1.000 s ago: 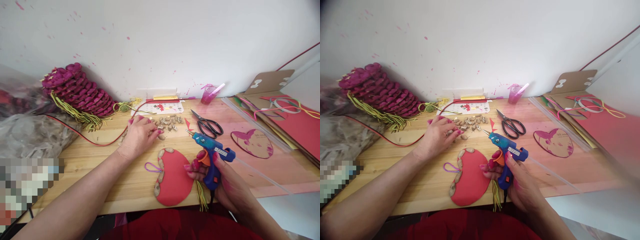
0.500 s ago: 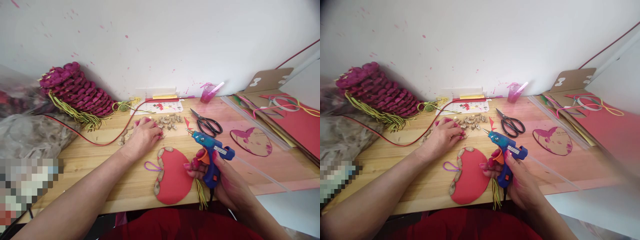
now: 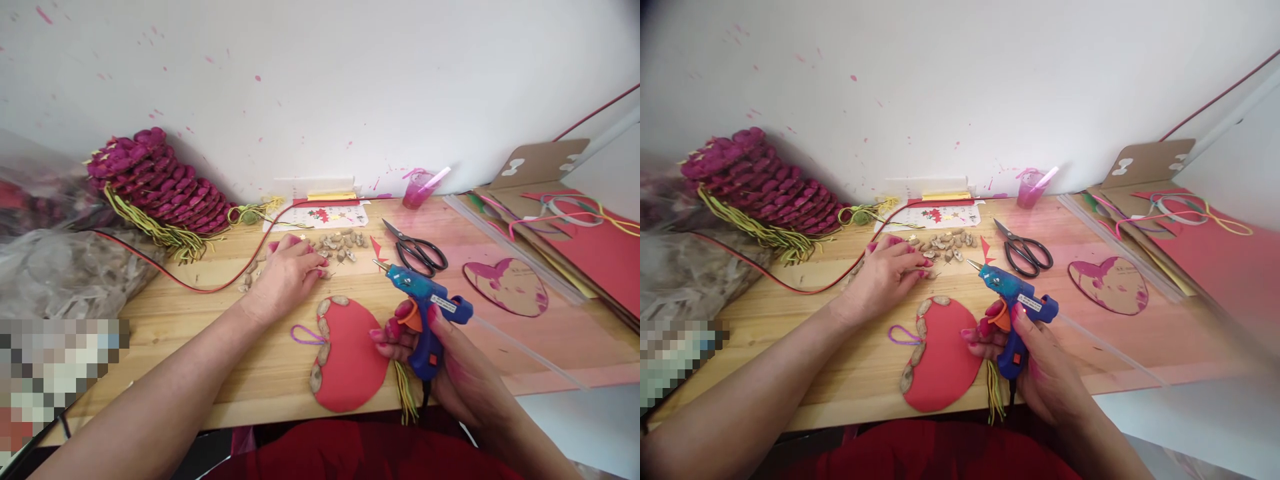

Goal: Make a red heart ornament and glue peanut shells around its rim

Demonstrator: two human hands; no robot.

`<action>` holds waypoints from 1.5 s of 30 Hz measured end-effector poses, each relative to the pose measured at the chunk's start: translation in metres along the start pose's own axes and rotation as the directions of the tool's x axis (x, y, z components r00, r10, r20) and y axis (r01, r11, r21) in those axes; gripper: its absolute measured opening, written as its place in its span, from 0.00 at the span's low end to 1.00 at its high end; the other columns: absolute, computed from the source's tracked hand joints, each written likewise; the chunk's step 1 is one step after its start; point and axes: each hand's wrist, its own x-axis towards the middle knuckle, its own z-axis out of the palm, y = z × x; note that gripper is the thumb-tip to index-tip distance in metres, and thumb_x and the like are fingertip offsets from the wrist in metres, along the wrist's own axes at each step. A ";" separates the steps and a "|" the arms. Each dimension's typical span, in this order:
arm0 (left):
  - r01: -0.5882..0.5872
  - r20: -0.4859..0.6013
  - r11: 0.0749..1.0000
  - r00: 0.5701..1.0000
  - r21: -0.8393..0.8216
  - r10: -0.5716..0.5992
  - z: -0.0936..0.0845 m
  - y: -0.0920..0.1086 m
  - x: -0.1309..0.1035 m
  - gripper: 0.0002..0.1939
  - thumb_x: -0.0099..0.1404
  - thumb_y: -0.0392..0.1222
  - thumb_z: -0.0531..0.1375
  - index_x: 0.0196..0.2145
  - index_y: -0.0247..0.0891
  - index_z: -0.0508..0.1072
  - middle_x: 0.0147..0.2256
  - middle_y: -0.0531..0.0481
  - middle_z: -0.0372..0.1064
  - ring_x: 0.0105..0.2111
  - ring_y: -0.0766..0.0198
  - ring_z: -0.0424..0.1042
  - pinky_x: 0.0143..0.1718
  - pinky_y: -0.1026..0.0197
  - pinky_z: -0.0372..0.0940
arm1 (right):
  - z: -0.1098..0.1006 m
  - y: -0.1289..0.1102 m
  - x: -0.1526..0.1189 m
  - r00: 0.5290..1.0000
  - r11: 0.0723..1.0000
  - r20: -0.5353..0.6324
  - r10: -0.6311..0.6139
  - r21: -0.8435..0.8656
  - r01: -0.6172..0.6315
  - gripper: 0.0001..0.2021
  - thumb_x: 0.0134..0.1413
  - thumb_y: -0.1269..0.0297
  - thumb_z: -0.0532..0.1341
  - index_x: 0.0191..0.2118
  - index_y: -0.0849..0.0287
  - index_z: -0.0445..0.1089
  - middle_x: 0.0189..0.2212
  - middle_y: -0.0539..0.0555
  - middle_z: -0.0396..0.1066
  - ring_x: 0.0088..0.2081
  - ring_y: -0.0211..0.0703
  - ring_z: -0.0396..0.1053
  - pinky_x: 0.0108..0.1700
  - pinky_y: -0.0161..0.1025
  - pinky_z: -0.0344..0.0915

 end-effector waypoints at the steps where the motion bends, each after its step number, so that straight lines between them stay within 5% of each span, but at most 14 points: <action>1: -0.015 0.010 1.000 1.000 0.004 0.015 0.001 0.001 0.000 0.08 0.68 0.36 0.59 0.37 0.41 0.79 0.36 0.47 0.74 0.43 0.53 0.63 0.44 0.49 0.54 | 0.000 0.000 0.000 1.000 1.000 -0.001 -0.003 0.002 0.003 0.16 0.52 0.50 0.69 0.38 0.58 0.76 0.31 0.58 0.81 0.38 0.54 0.81 0.42 0.45 0.78; 25: -0.034 -0.008 0.989 0.999 0.145 0.036 0.007 0.004 0.002 0.10 0.68 0.37 0.59 0.30 0.41 0.78 0.32 0.47 0.74 0.42 0.52 0.64 0.42 0.47 0.51 | 0.005 -0.001 -0.002 0.998 0.996 0.022 -0.062 -0.069 0.063 0.17 0.52 0.48 0.68 0.38 0.57 0.74 0.31 0.55 0.80 0.38 0.51 0.81 0.42 0.43 0.77; 40: -0.033 0.083 0.993 0.996 0.111 0.023 -0.002 0.013 -0.004 0.11 0.66 0.34 0.59 0.27 0.40 0.76 0.30 0.47 0.74 0.40 0.53 0.63 0.42 0.47 0.50 | 0.005 -0.001 -0.002 0.998 0.996 0.012 -0.060 -0.063 0.060 0.17 0.52 0.49 0.69 0.38 0.57 0.75 0.30 0.55 0.79 0.37 0.51 0.81 0.42 0.43 0.77; 45: 0.077 0.053 0.997 0.996 -0.027 -0.076 -0.008 0.015 -0.002 0.09 0.65 0.36 0.60 0.29 0.41 0.79 0.31 0.48 0.76 0.41 0.53 0.65 0.44 0.47 0.53 | 0.007 -0.001 -0.003 0.998 0.995 0.007 -0.063 -0.073 0.063 0.17 0.51 0.49 0.69 0.37 0.57 0.74 0.30 0.55 0.80 0.38 0.51 0.81 0.42 0.43 0.77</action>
